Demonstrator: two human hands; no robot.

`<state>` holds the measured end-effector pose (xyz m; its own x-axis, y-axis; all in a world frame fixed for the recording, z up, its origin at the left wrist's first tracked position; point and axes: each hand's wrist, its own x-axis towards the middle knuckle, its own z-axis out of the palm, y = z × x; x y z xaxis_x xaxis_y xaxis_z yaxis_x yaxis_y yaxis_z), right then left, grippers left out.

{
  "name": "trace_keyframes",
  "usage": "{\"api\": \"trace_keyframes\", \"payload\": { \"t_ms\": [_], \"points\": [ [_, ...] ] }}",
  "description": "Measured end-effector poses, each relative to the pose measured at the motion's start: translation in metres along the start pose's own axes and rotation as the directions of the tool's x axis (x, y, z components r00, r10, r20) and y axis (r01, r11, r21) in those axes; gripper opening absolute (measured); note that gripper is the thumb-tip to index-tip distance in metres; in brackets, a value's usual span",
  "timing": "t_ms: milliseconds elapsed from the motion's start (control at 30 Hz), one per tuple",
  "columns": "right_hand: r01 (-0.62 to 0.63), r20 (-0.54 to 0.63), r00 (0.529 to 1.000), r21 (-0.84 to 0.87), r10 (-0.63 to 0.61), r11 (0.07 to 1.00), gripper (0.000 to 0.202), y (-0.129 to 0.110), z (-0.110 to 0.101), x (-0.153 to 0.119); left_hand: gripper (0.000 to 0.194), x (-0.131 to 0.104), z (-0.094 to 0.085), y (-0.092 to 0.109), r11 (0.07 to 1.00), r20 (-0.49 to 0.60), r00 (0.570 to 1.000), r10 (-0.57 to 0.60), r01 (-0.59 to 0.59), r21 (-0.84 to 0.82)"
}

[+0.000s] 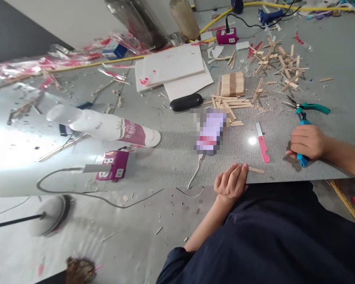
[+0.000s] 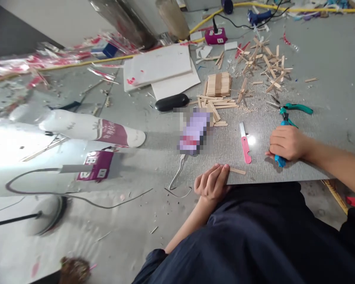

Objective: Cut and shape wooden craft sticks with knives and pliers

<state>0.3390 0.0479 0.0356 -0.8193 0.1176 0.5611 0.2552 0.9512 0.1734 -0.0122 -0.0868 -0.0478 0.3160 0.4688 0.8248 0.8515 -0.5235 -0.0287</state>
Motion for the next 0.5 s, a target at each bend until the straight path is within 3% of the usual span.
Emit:
{"api": "trace_keyframes", "payload": {
  "t_ms": [167,300,500],
  "points": [
    [0.010,0.004,1.000,-0.109,-0.009,0.994,0.047,0.011,0.000,-0.001,0.033,0.000,0.009,-0.003,0.999,-0.017,1.000,-0.013,0.012,-0.038],
    [-0.016,0.101,0.994,-0.145,0.031,0.989,0.050,0.025,0.006,-0.010,0.027,0.000,0.023,-0.006,1.000,-0.072,0.997,0.020,-0.021,-0.014],
    [-0.113,0.198,0.970,-0.139,0.140,0.984,0.059,0.039,0.013,-0.019,0.043,-0.003,0.039,0.006,0.994,-0.153,0.983,-0.106,0.108,0.004]
  ]
}}
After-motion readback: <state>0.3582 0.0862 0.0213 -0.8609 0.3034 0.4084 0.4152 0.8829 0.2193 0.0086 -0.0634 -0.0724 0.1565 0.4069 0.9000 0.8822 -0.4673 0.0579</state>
